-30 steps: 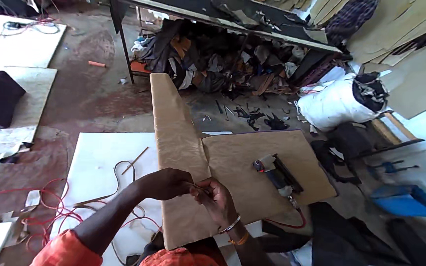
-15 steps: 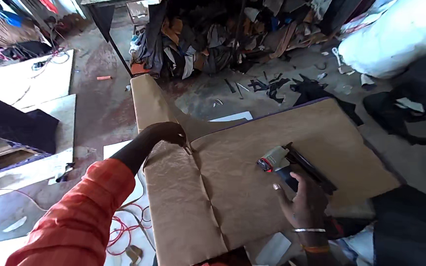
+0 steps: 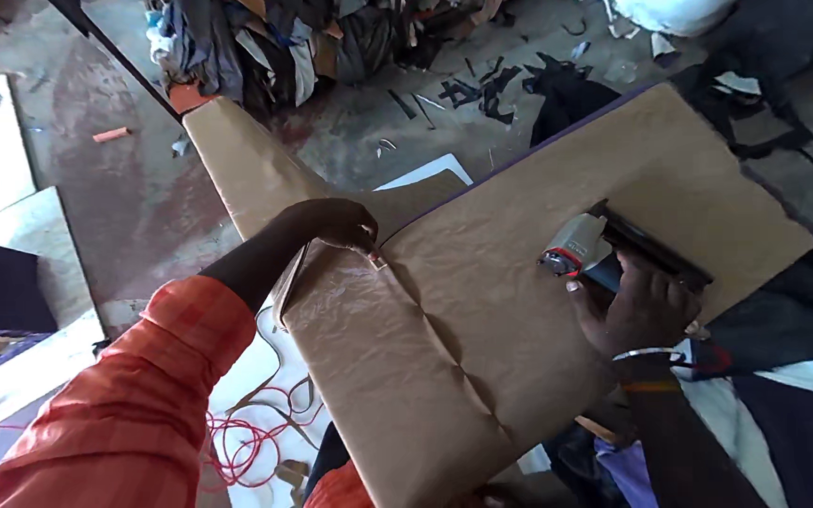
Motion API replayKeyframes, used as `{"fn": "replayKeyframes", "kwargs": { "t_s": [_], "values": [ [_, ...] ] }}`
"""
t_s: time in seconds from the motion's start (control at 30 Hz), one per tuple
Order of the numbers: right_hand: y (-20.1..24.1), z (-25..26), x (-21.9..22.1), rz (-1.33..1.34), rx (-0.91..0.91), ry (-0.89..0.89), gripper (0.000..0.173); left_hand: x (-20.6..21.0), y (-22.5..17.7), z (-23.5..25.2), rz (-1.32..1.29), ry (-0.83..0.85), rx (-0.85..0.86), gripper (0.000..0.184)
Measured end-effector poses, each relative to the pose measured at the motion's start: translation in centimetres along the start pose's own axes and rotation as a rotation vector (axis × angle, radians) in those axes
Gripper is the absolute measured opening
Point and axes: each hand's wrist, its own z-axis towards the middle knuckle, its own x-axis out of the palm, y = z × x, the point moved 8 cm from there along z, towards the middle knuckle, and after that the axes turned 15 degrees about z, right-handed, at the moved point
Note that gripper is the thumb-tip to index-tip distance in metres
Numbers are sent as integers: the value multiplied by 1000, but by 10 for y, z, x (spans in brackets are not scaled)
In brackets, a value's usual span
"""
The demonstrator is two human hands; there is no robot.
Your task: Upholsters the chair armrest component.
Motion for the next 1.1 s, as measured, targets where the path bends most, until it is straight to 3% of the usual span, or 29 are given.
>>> {"fn": "replayKeyframes", "kwargs": {
  "t_s": [0.23,0.43,0.53,0.6,0.67,0.73,0.9,1.0,1.1],
  "values": [
    [-1,-1,0,18,49,-32,77,5,3,5,-66,22,58,33],
    [6,-6,-7,75,120,-89,82,12,2,-1,-254,-82,112,33],
    [102,-36,-6,220,18,-45,65,16,2,-4,-292,-109,130,29],
    [187,-59,31,357,-151,86,46,18,3,-4,-292,-115,169,27],
    [245,-66,74,379,-204,220,42,18,4,-4,-264,-104,194,28],
    [266,-60,96,295,-161,230,42,16,4,-4,-210,-90,194,29],
    [271,-64,96,145,-104,163,44,19,9,-6,-33,-135,187,31],
    [281,-57,92,77,-83,171,41,18,9,-12,37,-320,256,32],
    [290,-48,94,-29,-73,305,41,20,11,-18,36,-470,312,34]
  ]
}}
